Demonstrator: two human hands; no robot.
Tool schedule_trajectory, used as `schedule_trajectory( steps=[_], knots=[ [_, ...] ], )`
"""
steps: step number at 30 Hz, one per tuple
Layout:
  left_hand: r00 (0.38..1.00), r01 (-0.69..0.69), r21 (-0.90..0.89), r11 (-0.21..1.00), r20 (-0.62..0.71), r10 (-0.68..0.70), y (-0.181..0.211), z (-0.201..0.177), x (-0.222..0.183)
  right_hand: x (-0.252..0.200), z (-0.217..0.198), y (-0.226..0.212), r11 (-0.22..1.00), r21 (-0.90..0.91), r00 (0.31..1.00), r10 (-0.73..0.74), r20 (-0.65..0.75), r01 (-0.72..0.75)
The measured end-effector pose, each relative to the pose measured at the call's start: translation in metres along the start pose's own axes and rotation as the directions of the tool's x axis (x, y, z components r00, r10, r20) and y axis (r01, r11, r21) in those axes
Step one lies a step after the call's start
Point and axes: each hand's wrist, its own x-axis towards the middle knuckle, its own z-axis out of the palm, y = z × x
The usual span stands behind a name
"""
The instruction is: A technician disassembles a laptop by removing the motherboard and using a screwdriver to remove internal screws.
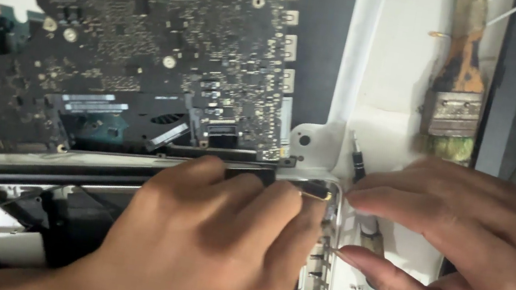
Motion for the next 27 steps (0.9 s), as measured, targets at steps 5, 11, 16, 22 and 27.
schedule_trajectory(
  steps=[5,11,16,22,27],
  knots=[
    [1.000,0.001,-0.032,0.999,-0.008,-0.001,0.001,0.008,0.008,-0.005,-0.003,0.003,0.999,0.035,0.997,-0.012,-0.075,0.015],
    [0.999,0.036,-0.017,0.999,0.033,-0.036,0.003,0.009,0.011,-0.016,-0.002,0.008,0.998,-0.037,0.995,-0.063,-0.080,0.060],
    [1.000,-0.009,0.063,0.998,0.019,0.007,0.004,0.007,0.010,-0.018,-0.003,0.007,0.996,-0.064,0.997,-0.064,-0.029,0.063],
    [0.999,-0.006,0.047,0.999,0.044,0.004,0.005,-0.003,0.015,-0.017,-0.003,0.003,0.994,-0.083,0.997,-0.069,-0.029,0.066],
    [0.996,0.017,-0.005,1.000,0.089,-0.016,0.006,-0.008,0.013,-0.017,-0.001,0.000,0.996,-0.072,0.998,-0.052,-0.031,0.050]
  ],
)
